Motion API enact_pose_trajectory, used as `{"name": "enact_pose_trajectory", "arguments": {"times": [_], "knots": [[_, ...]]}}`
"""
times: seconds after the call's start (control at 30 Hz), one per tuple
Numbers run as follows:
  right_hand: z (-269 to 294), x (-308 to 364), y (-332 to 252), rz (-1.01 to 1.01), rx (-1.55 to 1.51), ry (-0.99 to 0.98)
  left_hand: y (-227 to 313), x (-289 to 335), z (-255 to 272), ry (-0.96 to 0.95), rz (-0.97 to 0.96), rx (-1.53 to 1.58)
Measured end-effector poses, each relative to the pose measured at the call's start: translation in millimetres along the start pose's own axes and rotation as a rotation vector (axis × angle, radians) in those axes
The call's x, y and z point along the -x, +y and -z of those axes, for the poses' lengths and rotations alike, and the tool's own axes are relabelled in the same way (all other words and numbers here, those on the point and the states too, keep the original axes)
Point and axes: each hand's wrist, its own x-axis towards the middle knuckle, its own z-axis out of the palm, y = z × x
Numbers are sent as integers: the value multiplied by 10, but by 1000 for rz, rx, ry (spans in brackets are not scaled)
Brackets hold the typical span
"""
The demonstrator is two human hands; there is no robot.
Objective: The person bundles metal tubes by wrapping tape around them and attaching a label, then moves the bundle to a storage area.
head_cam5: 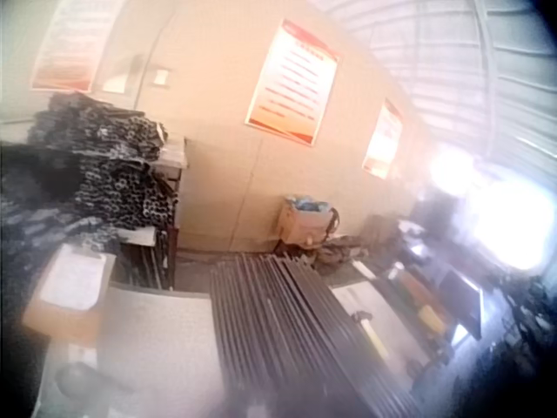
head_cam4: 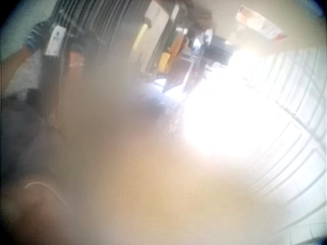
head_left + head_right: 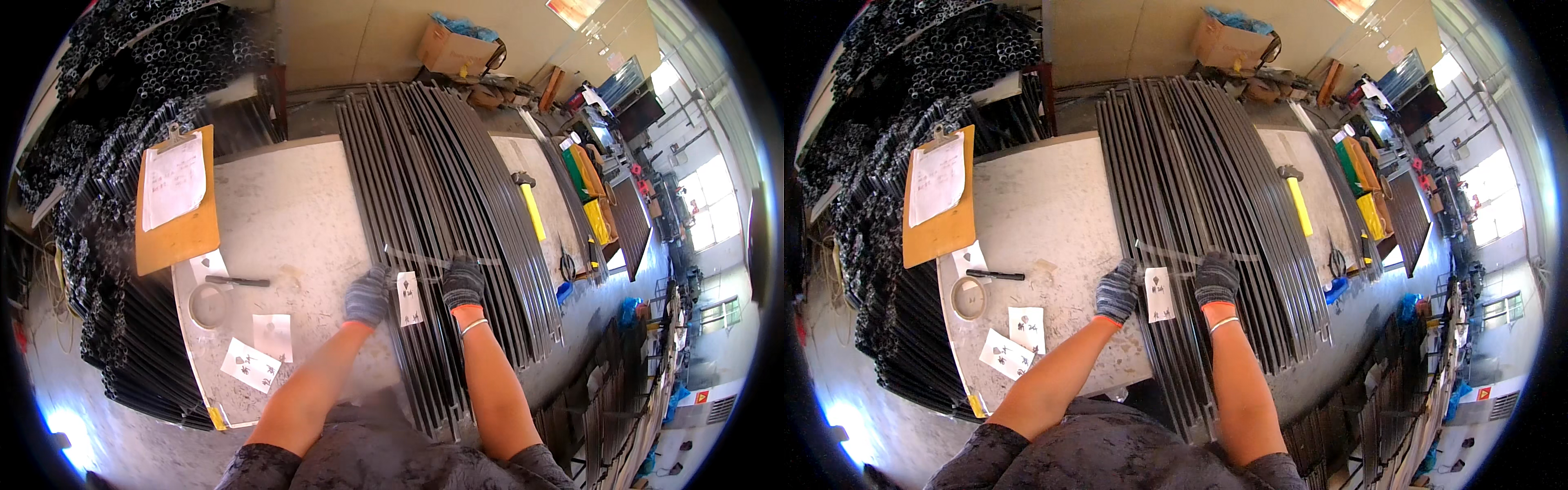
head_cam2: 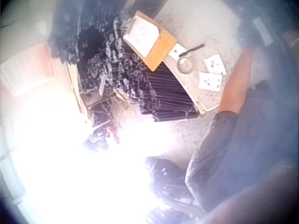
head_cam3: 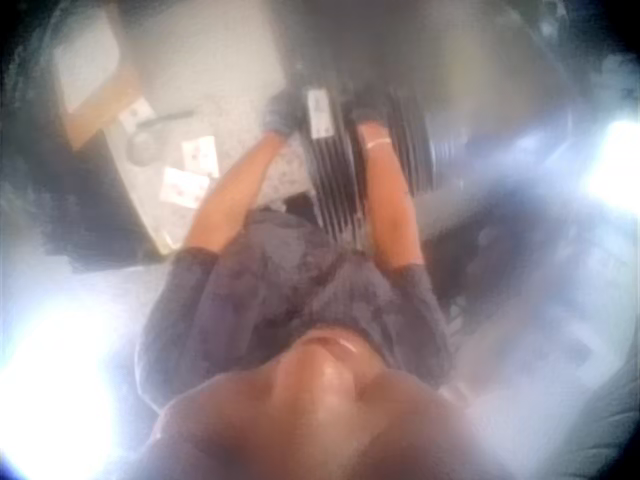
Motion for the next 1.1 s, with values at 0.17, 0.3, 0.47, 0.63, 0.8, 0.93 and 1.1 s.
{"name": "enact_pose_trajectory", "arguments": {"times": [0.17,0.3,0.47,0.63,0.8,0.93,1.1], "knots": [[-195,-14,160,61,-9,250,56,-37,2,-75,68,-73],[-295,-69,207,7,-86,234,92,-29,38,-58,61,-56],[-272,-158,202,-96,-174,183,57,-38,-11,-30,49,-53],[-296,-254,192,-29,-171,165,6,-12,-33,-47,36,-88],[-279,-168,76,-163,-203,210,78,-6,34,-80,56,-75],[-215,-163,64,-171,-289,230,70,-15,11,-41,15,-42],[-176,-119,31,-191,-367,121,105,-21,41,-18,43,-11]]}}
